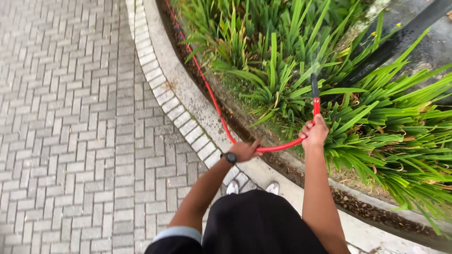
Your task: Watering garden plants and bushes using a hose.
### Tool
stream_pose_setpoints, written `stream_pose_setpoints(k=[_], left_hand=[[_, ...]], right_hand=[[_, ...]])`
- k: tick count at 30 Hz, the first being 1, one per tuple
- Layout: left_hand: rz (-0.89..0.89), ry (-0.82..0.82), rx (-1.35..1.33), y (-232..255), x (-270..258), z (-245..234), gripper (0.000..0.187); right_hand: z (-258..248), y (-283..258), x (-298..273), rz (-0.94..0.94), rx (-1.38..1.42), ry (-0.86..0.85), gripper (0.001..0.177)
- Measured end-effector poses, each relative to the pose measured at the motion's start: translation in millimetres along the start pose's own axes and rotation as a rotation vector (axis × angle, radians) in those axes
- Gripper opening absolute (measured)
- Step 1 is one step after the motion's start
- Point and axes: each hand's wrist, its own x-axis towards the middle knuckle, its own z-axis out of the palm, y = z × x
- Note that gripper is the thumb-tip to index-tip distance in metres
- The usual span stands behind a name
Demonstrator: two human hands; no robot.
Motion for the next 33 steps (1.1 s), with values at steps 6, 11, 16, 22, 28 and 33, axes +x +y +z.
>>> stream_pose_setpoints(k=[6,11,16,22,28,33], left_hand=[[0.008,0.175,-0.117,15,-31,-4,0.063],[-0.019,0.274,-0.242,34,-48,-60,0.061],[-0.101,0.193,-0.115,27,-52,-45,0.072],[-0.072,0.311,-0.212,33,-56,-44,0.069],[-0.019,0.314,-0.225,29,-59,-43,0.071],[0.028,0.318,-0.272,32,-63,-38,0.066]], right_hand=[[22,2,-9,0.068,-0.054,-0.136,0.026],[34,17,1,0.095,0.019,-0.099,0.02],[46,21,-2,0.112,0.006,-0.133,0.023],[42,24,0,0.114,0.017,-0.056,0.022],[41,23,-12,0.112,0.051,-0.033,0.022],[39,19,-25,0.115,0.029,-0.156,0.028]])
